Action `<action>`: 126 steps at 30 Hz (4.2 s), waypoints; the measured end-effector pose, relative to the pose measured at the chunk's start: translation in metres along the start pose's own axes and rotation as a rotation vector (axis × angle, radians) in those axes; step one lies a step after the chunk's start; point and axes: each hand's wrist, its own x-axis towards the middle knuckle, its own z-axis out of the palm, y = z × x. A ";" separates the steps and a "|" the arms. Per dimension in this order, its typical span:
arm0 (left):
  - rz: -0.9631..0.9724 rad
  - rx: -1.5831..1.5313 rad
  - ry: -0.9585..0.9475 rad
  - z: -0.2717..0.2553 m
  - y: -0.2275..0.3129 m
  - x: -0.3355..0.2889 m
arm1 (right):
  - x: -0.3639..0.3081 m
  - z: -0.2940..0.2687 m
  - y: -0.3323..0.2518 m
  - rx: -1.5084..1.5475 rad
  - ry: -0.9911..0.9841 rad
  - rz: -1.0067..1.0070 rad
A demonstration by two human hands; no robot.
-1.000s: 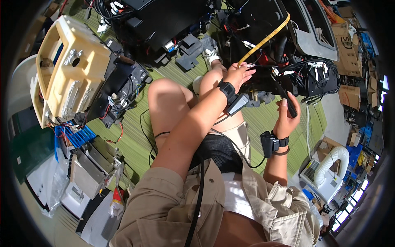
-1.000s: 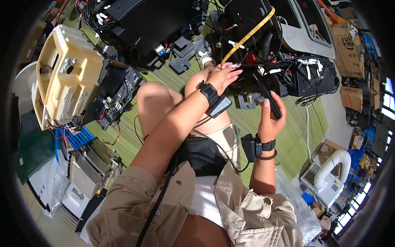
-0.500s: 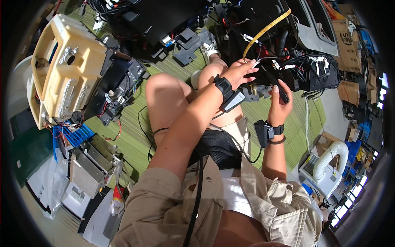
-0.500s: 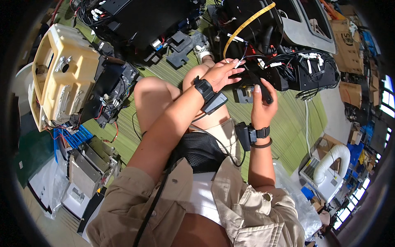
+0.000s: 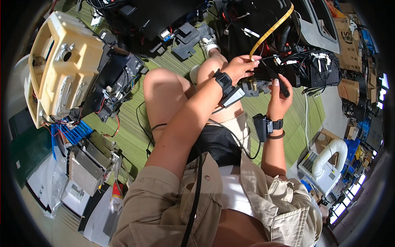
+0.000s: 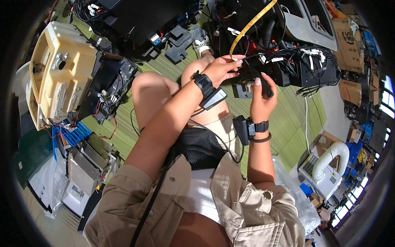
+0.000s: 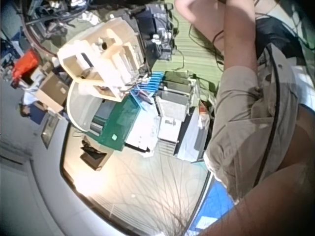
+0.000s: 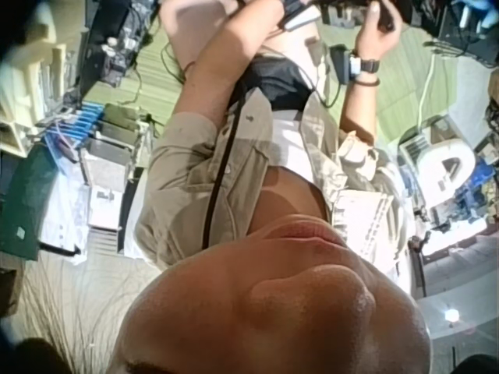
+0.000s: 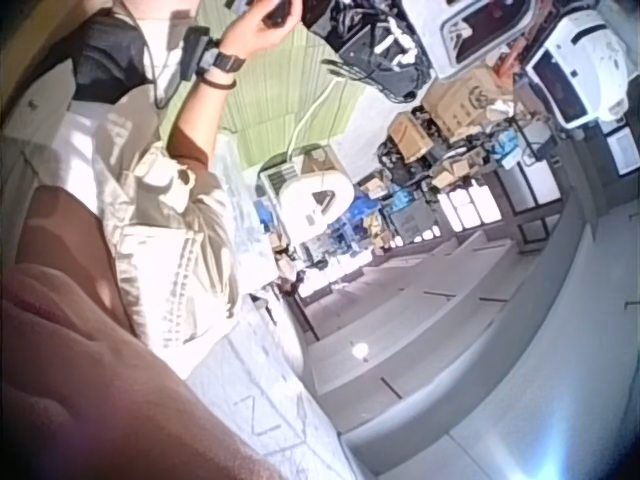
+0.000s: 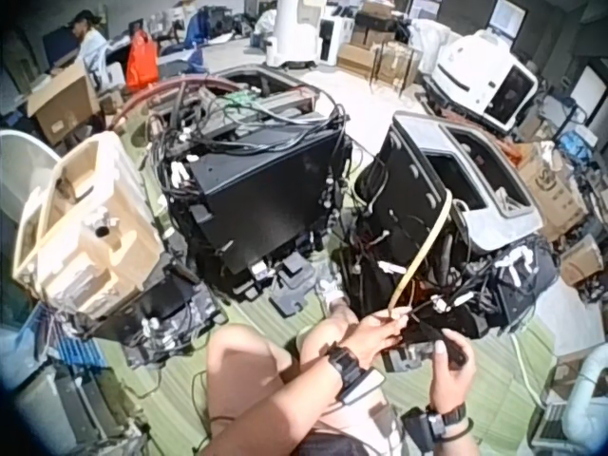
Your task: Connecting electrical wires and terminal connectors to electronic components.
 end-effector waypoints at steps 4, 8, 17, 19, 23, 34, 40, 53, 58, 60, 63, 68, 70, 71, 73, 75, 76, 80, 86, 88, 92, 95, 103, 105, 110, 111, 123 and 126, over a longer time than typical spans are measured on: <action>0.003 0.034 0.029 0.005 0.003 -0.005 | -0.001 -0.005 0.002 0.012 0.050 0.041; -0.044 0.118 0.047 -0.001 -0.002 -0.002 | -0.008 -0.005 -0.001 0.037 0.096 0.022; -0.249 0.195 -0.211 0.002 -0.002 -0.007 | -0.026 -0.026 0.006 -0.129 0.050 -0.161; -0.233 0.223 -0.240 0.001 -0.002 -0.008 | -0.030 -0.033 0.010 -0.138 0.019 -0.175; -0.198 0.259 -0.258 0.002 -0.002 -0.009 | -0.038 -0.042 0.013 -0.147 -0.040 -0.183; -0.177 0.181 -0.263 0.002 0.000 -0.010 | -0.057 -0.046 0.004 -0.159 -0.115 -0.083; -0.165 0.194 -0.261 0.000 0.000 -0.010 | -0.055 -0.038 0.006 -0.166 -0.113 -0.102; -0.131 0.174 -0.239 0.003 -0.002 -0.011 | -0.064 -0.020 0.002 -0.516 -0.240 -0.359; -0.139 0.217 -0.256 0.005 0.001 -0.013 | -0.069 -0.014 0.009 -0.475 -0.349 -0.258; -0.137 0.215 -0.270 0.004 0.001 -0.014 | -0.070 -0.014 0.008 -0.457 -0.364 -0.171; -0.136 0.215 -0.267 0.003 0.001 -0.013 | -0.067 -0.012 0.004 -0.421 -0.369 -0.097; -0.138 0.206 -0.243 0.003 -0.001 -0.012 | -0.064 -0.012 0.003 -0.374 -0.330 -0.143; -0.136 0.210 -0.239 0.001 -0.001 -0.011 | -0.064 -0.011 0.005 -0.311 -0.245 -0.185; -0.137 0.213 -0.238 0.002 -0.001 -0.011 | -0.065 -0.011 0.005 -0.312 -0.245 -0.184; -0.143 0.224 -0.231 0.003 0.000 -0.011 | -0.065 -0.010 0.003 -0.331 -0.238 -0.181; -0.146 0.236 -0.224 0.003 -0.001 -0.011 | -0.065 -0.008 0.005 -0.349 -0.260 -0.198; -0.140 0.224 -0.230 0.003 -0.002 -0.009 | -0.066 -0.008 0.006 -0.366 -0.281 -0.215; -0.135 0.220 -0.225 0.003 -0.003 -0.009 | -0.066 -0.008 0.009 -0.403 -0.322 -0.232; -0.126 0.225 -0.235 0.002 -0.003 -0.009 | -0.064 -0.010 0.015 -0.434 -0.368 -0.229; -0.127 0.220 -0.240 0.001 -0.003 -0.009 | -0.064 -0.010 0.017 -0.348 -0.364 -0.226; -0.134 0.227 -0.243 0.002 -0.003 -0.009 | -0.064 -0.011 0.014 -0.365 -0.375 -0.278; -0.130 0.242 -0.237 0.002 -0.003 -0.009 | -0.065 -0.010 0.014 -0.378 -0.389 -0.301; -0.123 0.211 -0.226 0.003 -0.003 -0.010 | -0.069 -0.010 0.014 -0.353 -0.394 -0.282; -0.127 0.211 -0.227 0.004 -0.002 -0.011 | -0.069 -0.010 0.015 -0.338 -0.383 -0.263; -0.135 0.239 -0.242 0.004 -0.001 -0.012 | -0.067 -0.010 0.017 -0.311 -0.364 -0.223; -0.135 0.239 -0.241 0.003 -0.001 -0.012 | -0.067 -0.009 0.017 -0.311 -0.363 -0.225; -0.123 0.211 -0.269 0.002 -0.004 -0.009 | -0.070 -0.008 0.012 -0.374 -0.321 -0.201; -0.118 0.214 -0.268 0.002 -0.005 -0.009 | -0.071 -0.008 0.011 -0.378 -0.311 -0.175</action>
